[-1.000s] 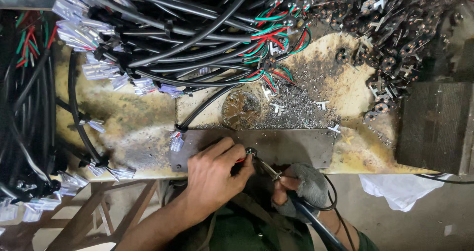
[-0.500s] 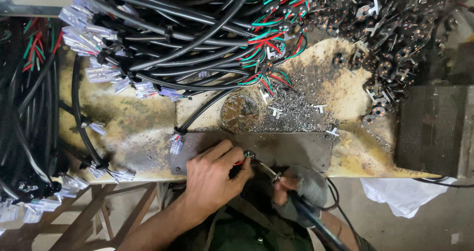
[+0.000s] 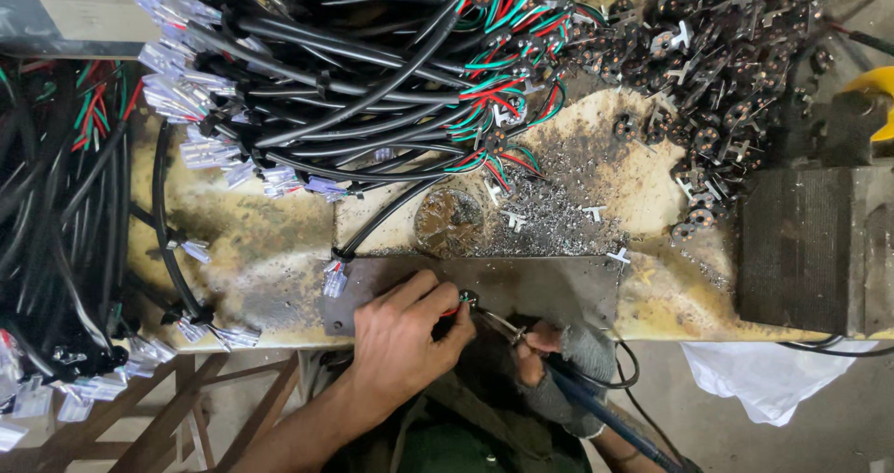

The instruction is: The person solders electrical wires to connectors at a workbench. They hold a soldering iron in one hand and wire in the other, apply solder to the joints, and place finished wired connectors with a growing pile of completed assemblies on the bench.

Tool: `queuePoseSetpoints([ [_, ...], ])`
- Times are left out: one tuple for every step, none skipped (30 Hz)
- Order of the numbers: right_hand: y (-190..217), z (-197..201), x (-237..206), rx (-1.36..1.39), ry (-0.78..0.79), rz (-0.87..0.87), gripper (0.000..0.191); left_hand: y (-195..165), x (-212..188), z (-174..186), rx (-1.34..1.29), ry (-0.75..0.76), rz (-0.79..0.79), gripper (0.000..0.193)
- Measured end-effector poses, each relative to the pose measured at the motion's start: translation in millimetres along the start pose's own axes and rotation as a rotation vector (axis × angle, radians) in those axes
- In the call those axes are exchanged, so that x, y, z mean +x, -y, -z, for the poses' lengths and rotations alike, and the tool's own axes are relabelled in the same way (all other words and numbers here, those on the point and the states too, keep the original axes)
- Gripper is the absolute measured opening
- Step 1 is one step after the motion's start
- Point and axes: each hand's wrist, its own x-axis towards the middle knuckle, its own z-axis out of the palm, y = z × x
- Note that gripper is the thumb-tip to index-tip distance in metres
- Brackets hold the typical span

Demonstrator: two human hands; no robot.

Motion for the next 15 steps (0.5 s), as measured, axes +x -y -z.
queuePoseSetpoints([
  [-0.3,-0.7,1.2,0.0,-0.008,0.015,0.014,-1.2,0.1,-0.4,0.005,-0.001,0.002,0.019],
  [-0.3,-0.5,2.5,-0.006,-0.021,0.03,0.014,-2.4,0.4,-0.7,0.009,0.0,0.003,0.018],
  [-0.4,-0.4,4.2,-0.011,-0.029,0.035,0.015,-3.7,0.8,-1.2,0.01,-0.005,0.001,0.018],
  [-0.1,0.8,5.8,-0.026,-0.05,0.065,0.015,-4.9,1.6,-1.8,0.01,-0.011,-0.003,0.017],
  [0.4,2.2,7.2,-0.109,-0.032,0.085,0.014,-6.0,2.3,-2.2,0.01,-0.018,-0.006,0.016],
  [1.4,4.0,8.2,-0.19,-0.012,0.103,0.014,-7.0,2.9,-2.6,0.017,-0.014,-0.001,0.016],
  [3.1,6.3,8.8,-0.271,0.01,0.119,0.013,-8.4,3.0,-2.8,0.024,-0.008,0.006,0.016],
  [5.3,7.2,8.8,-0.352,0.03,0.134,0.013,-9.6,2.9,-2.8,0.03,0.0,0.012,0.017],
  [7.8,8.2,8.5,-0.193,0.018,0.041,0.012,-10.6,2.8,-2.8,0.029,0.004,0.013,0.017],
  [10.6,7.6,8.0,-0.034,0.006,-0.048,0.01,-11.2,2.9,-2.9,0.028,0.006,0.013,0.017],
  [13.1,7.1,8.0,0.126,-0.006,-0.137,0.009,-11.5,2.7,-2.7,0.029,0.007,0.013,0.017],
  [15.1,7.7,8.8,0.121,-0.006,-0.072,0.01,-11.3,2.6,-2.5,0.033,0.01,0.014,0.016],
  [16.9,7.8,9.7,0.116,-0.005,-0.009,0.012,-11.1,2.3,-2.3,0.036,0.014,0.017,0.016],
  [18.3,7.9,10.7,0.11,-0.005,0.052,0.014,-10.8,1.9,-2.1,0.04,0.02,0.019,0.016],
  [19.0,7.1,11.7,0.122,-0.015,0.036,0.014,-10.2,1.7,-1.9,0.034,0.019,0.016,0.016],
])
